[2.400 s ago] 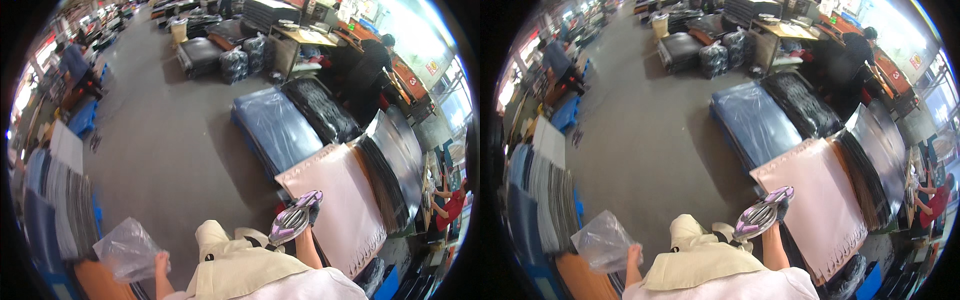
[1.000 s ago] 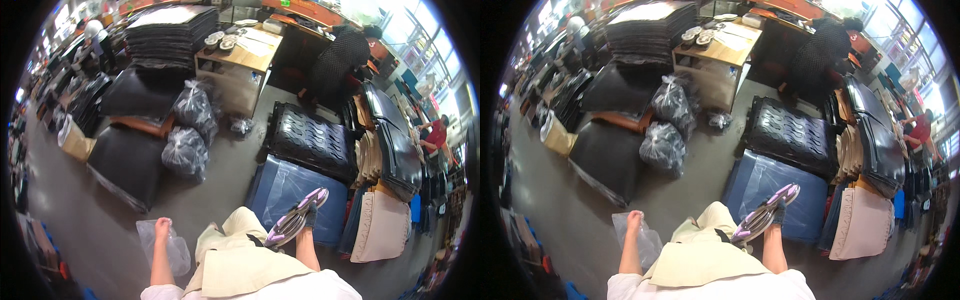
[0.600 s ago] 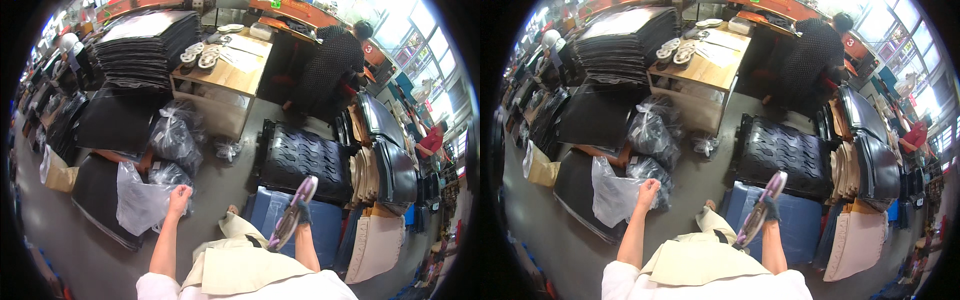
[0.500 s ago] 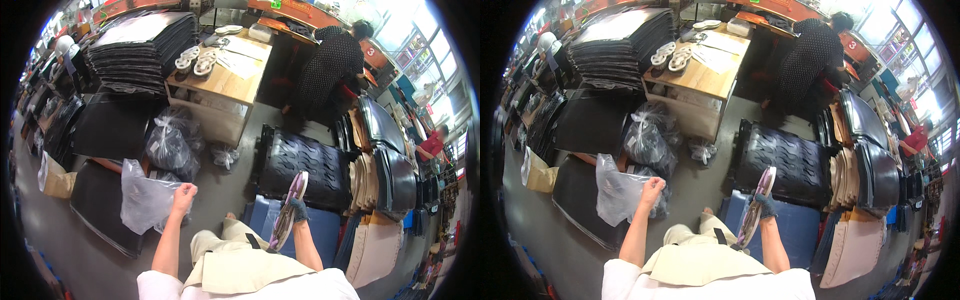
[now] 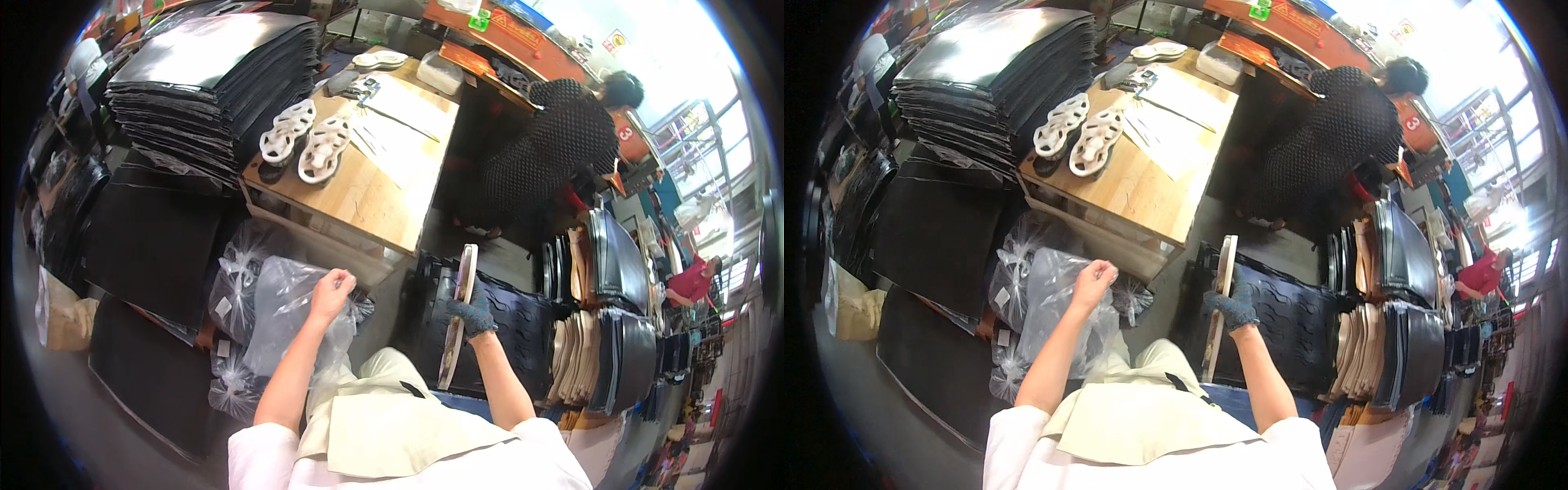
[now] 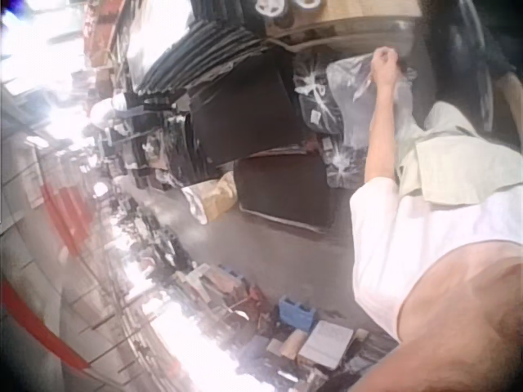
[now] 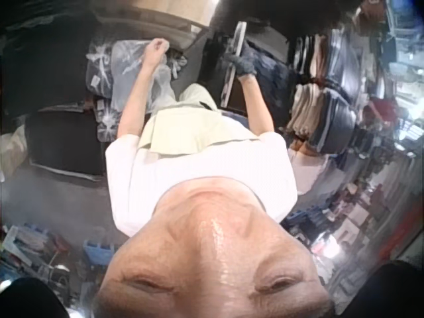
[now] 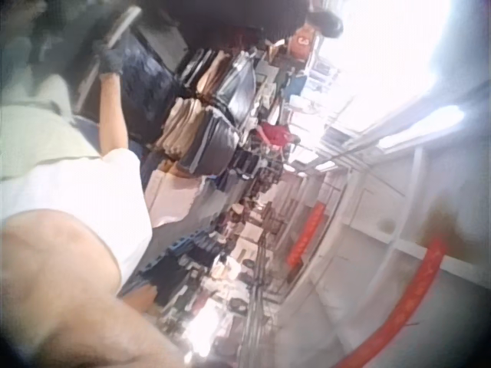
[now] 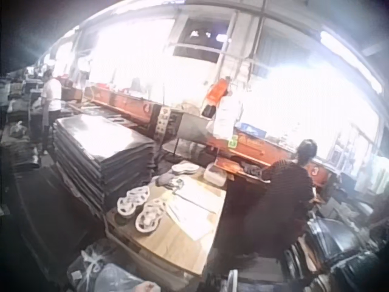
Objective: The person cuts light-blue foam slippers from a sheet using shears, stacks the cut pieces, and places them into a plastic bag. The person then writes on the bag with a marker and handles additional white and black slipper pieces, placing them into bags as well.
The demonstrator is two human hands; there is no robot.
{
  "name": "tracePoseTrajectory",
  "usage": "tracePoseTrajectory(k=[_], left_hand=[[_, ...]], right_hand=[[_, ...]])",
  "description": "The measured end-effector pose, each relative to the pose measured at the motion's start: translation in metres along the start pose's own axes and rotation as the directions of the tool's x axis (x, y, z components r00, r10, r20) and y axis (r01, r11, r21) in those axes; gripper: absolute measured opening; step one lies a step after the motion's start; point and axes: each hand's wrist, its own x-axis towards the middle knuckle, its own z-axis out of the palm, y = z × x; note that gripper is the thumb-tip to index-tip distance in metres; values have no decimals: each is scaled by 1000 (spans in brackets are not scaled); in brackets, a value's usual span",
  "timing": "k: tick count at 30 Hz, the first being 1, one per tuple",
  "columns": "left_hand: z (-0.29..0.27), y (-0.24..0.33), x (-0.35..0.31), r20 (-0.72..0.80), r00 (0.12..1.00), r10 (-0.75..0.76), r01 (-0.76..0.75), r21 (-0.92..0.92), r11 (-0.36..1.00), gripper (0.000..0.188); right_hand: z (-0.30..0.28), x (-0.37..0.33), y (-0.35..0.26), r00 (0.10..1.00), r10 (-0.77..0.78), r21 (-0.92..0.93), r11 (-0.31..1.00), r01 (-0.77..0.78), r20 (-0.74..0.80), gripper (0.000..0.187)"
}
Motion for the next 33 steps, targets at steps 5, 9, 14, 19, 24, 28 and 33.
tracePoseTrajectory(k=[5,9,14,19,24,28,33], left_hand=[[42,44,108,-96,988,118,-112,74,991,25],[87,62,197,-173,978,118,-102,100,990,25],[142,44,319,-390,921,-3,60,133,989,25],[156,6,425,-632,764,126,133,345,929,16],[154,-18,452,-648,747,149,343,567,749,13],[157,-21,453,-633,769,95,424,615,664,13],[159,-21,454,-647,761,40,489,614,620,13]], right_hand=[[15,127,-37,993,-98,-71,992,102,62,83],[21,248,-68,982,-127,-333,928,168,142,101],[40,433,-123,907,-117,-724,564,397,406,120],[78,619,-160,764,-86,-757,99,646,640,113],[134,772,-190,654,32,-626,-259,736,756,108],[175,871,-203,577,67,-506,-406,761,814,103],[227,972,-207,564,80,-436,-549,713,822,100]])
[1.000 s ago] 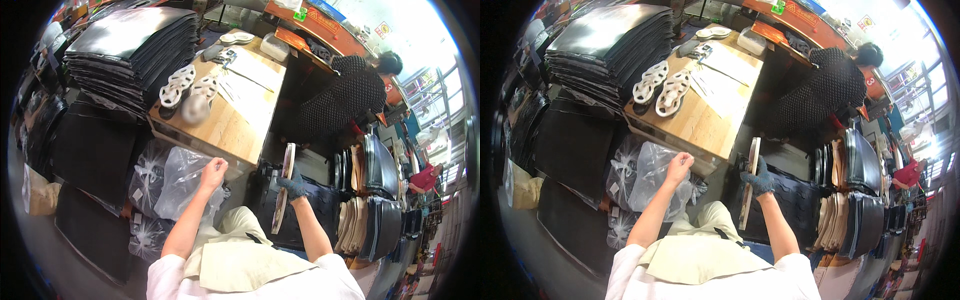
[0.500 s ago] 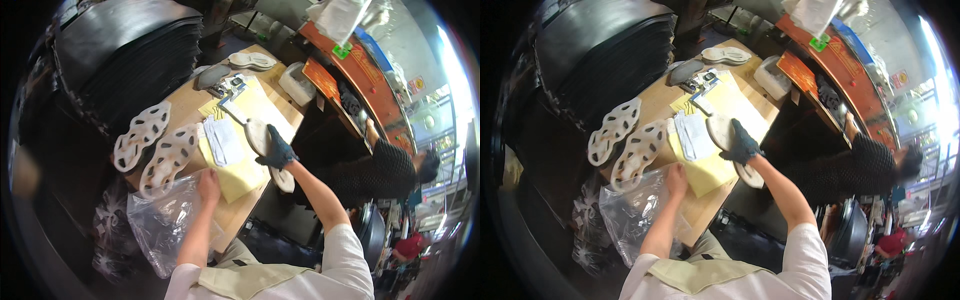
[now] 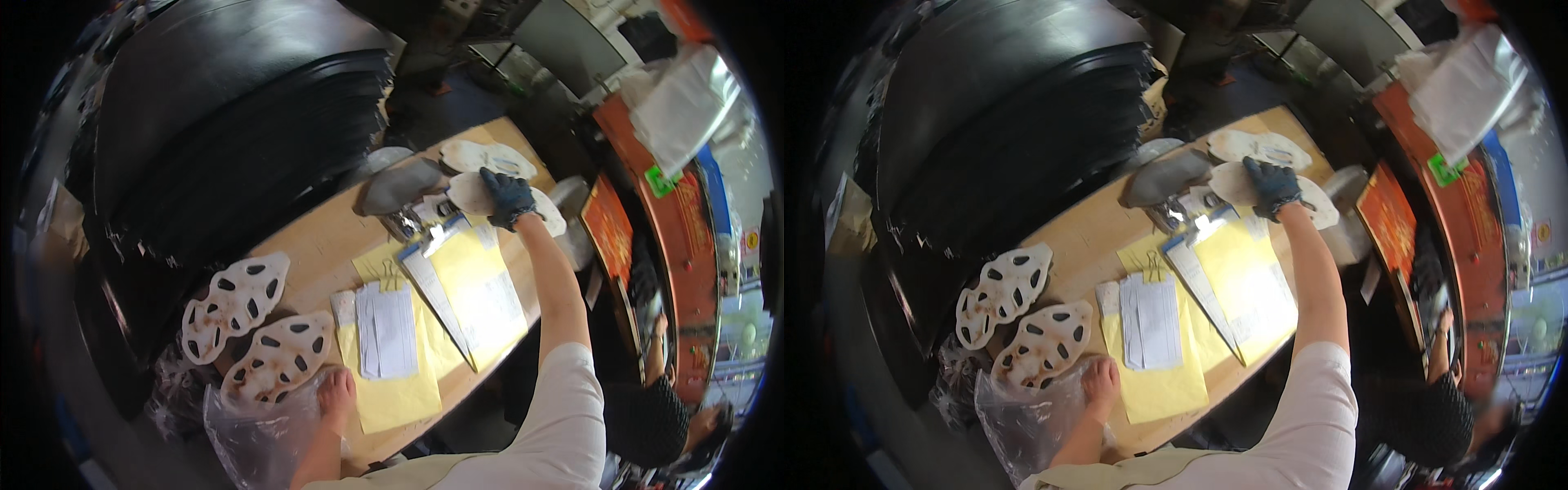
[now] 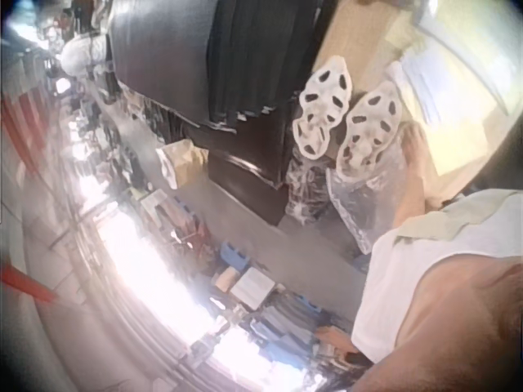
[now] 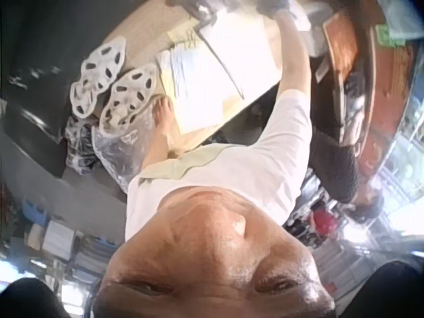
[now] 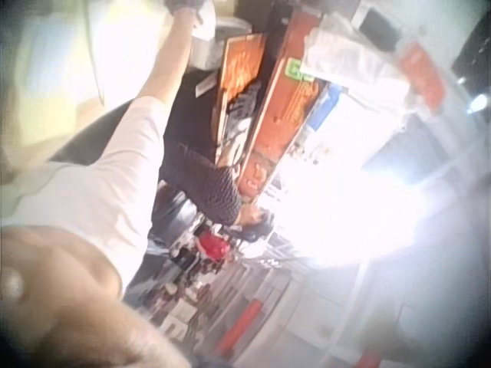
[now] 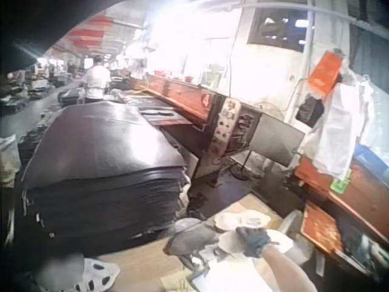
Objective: The person cuts light-blue foam slippers from a sheet using shears, stacks the cut pieces, and places them into a plastic bag. The person then writes on the bag with a marker and handles additional white and black slipper pieces, placing them into bags as well.
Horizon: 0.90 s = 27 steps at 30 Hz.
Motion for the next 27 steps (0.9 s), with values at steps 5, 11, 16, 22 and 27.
tracePoseTrajectory(k=[5,11,16,22,27], left_hand=[[5,-4,-4,34,999,-10,9,29,1000,13],[1,1,0,52,998,-35,36,-24,999,11],[1,0,-2,368,917,-154,216,-133,967,11],[16,-4,-10,287,955,-74,158,-285,945,18],[18,0,-8,-73,997,33,-48,-217,975,16]], right_hand=[[16,73,23,997,2,1,1000,-1,-82,97],[38,134,47,999,-26,23,999,27,-32,97],[47,151,60,992,-111,61,992,107,61,107],[75,137,39,993,37,-62,997,-44,-115,105],[103,70,16,818,392,335,905,-262,-421,76]])
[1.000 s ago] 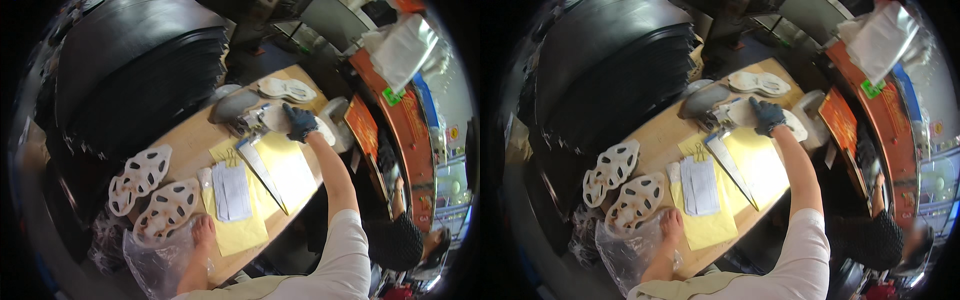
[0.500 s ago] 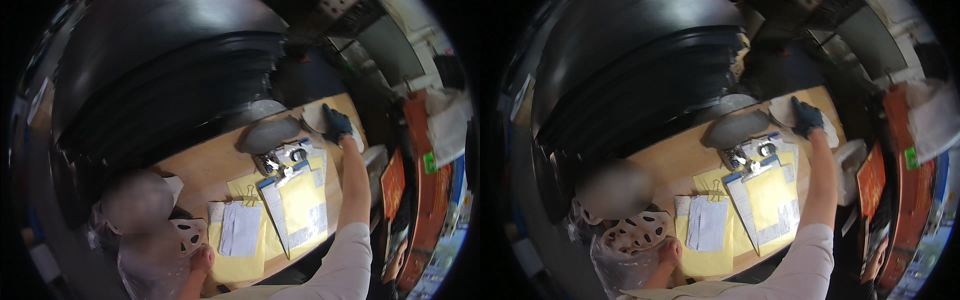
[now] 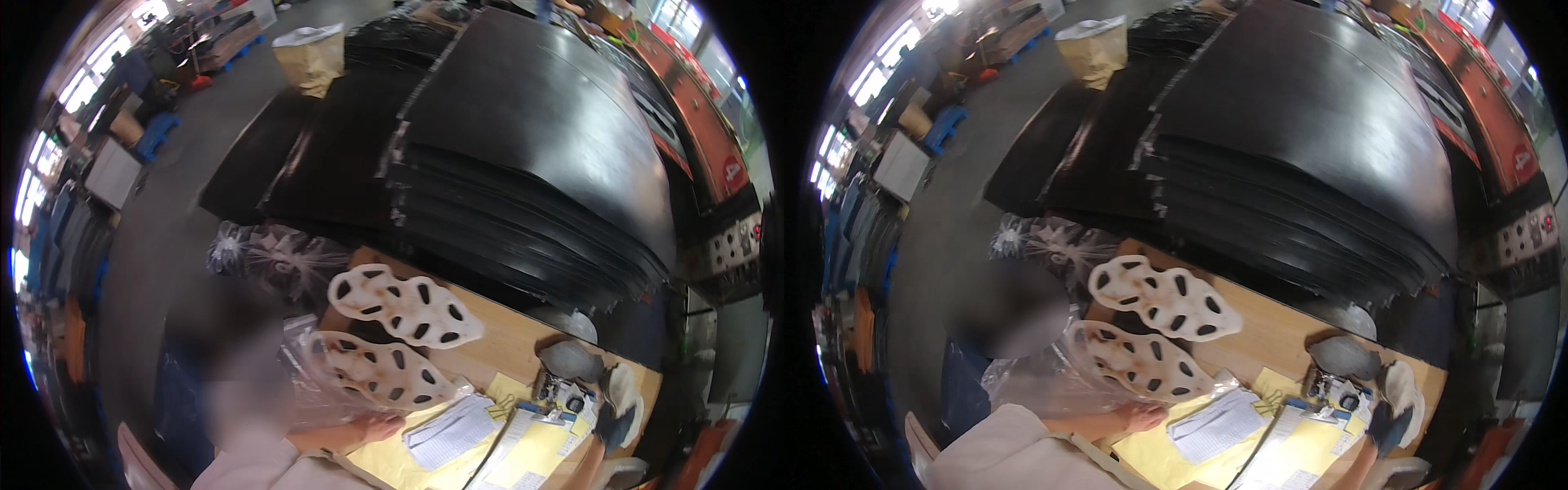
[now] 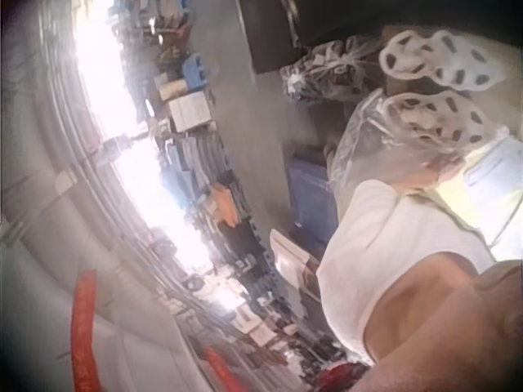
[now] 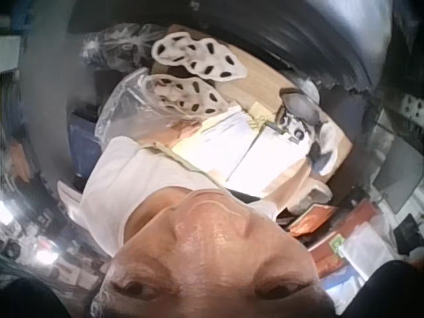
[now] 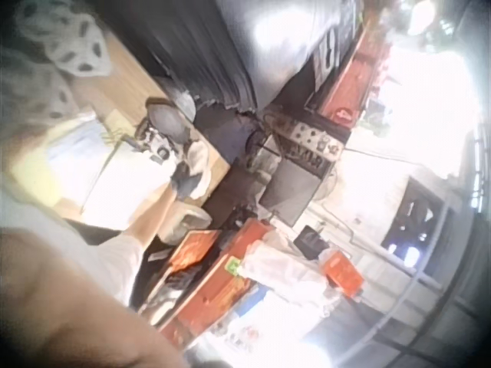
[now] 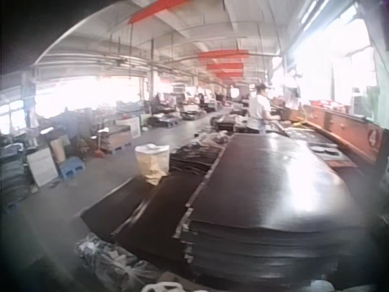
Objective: The person cuts light-blue foam slippers from a sheet using shears, stacks the cut pieces, and places them into a plastic bag. The person then writes on the bag with a marker and handles additional white and black slipper pieces, placing them into bags as well.
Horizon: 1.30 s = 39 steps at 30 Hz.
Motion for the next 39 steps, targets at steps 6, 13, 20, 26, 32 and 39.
tracePoseTrajectory(k=[6,13,20,26,32,39], left_hand=[[-3,3,1,36,999,-20,24,-112,993,11],[-47,3,2,129,962,239,-120,-589,800,15],[-262,-40,-130,-259,690,675,-706,-443,552,12],[-470,-289,-247,-40,937,347,-336,-374,864,13],[-654,-447,-400,-477,800,-364,282,-236,930,13],[-709,-443,-516,-743,301,-598,323,-510,797,25]], right_hand=[[-114,-60,-18,828,542,789,442,-427,144,59],[-228,-282,-177,971,236,926,361,-112,25,23],[-324,-533,-417,911,273,910,192,-366,309,28],[-384,-613,-645,687,-309,748,375,-547,657,28],[-427,-620,-860,585,-726,927,349,-139,361,20],[-518,-737,-1008,-2,-998,969,-63,238,-65,37]])
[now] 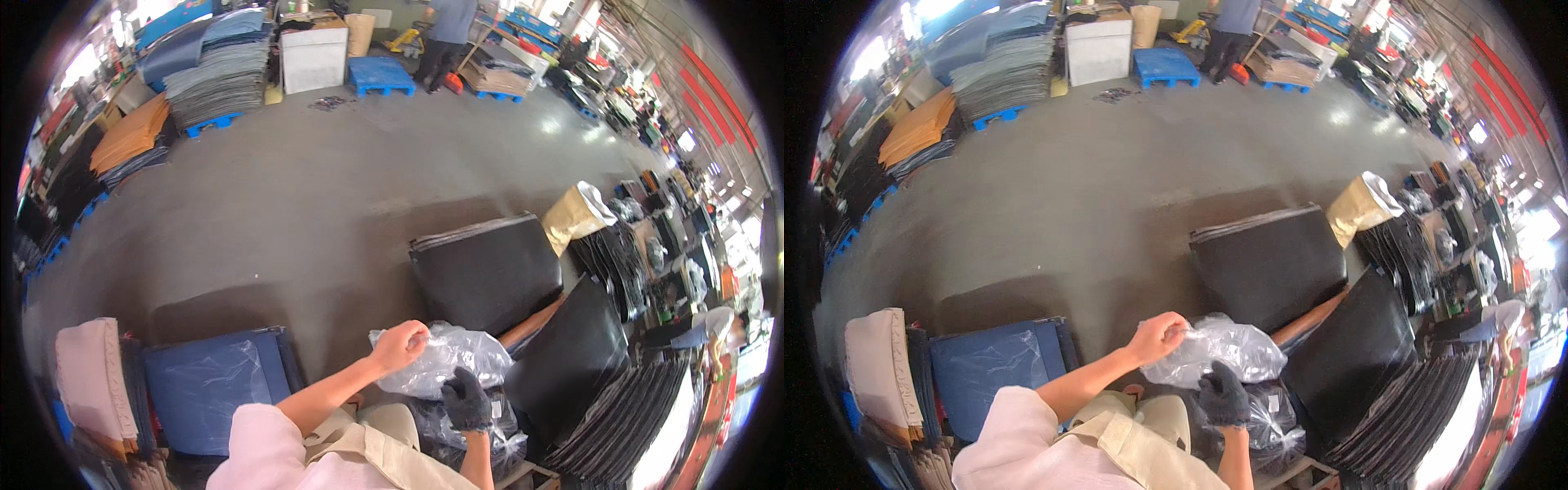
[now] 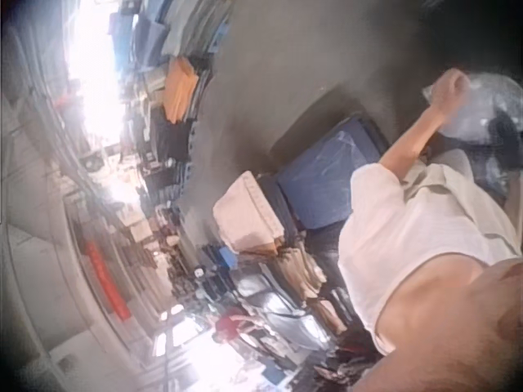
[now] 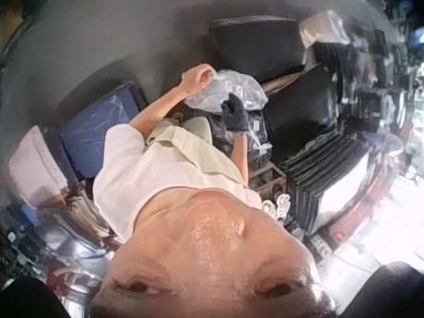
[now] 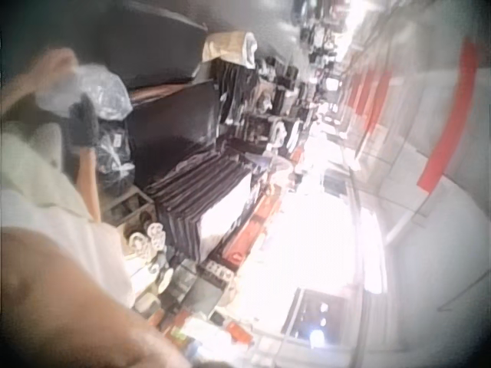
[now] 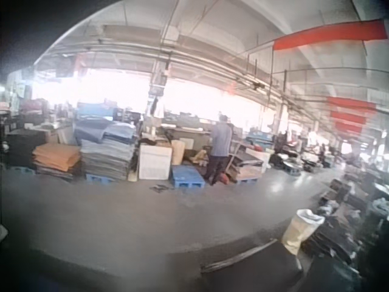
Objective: The person cuts light-blue foam slippers from a sheet using shears, stacks the cut pieces, and places them into a plastic bag. The person then writes on the bag with a marker and handles additional white and black slipper pieces, placing them into bags as well.
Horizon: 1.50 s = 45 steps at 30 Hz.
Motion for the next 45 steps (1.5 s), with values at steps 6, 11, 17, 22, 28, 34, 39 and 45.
tracePoseTrajectory(k=[6,11,17,22,28,34,39,45], left_hand=[[-18,25,-7,232,973,11,6,-74,997,41],[-41,26,24,150,983,-101,109,-43,993,39],[-86,5,68,215,965,-150,106,202,974,37],[-170,-40,86,110,973,-201,158,314,936,34],[-330,-93,103,-212,951,-224,254,128,959,27],[-530,-119,94,-423,868,-262,343,125,931,28],[-645,-147,81,-557,734,-387,514,85,853,31],[-808,-208,63,-698,425,-576,780,-41,625,38]], right_hand=[[26,73,-51,946,-325,-27,945,325,7,39],[38,123,-55,954,-275,-57,957,283,123,45],[70,179,-62,977,-5,-9,1000,7,213,52],[150,253,-93,903,-76,79,996,47,422,57],[313,346,-206,794,-54,344,917,-200,606,39],[460,431,-355,441,-384,307,922,238,811,33],[587,459,-442,355,-443,271,856,440,823,36],[785,499,-552,107,-432,325,799,506,896,40]])
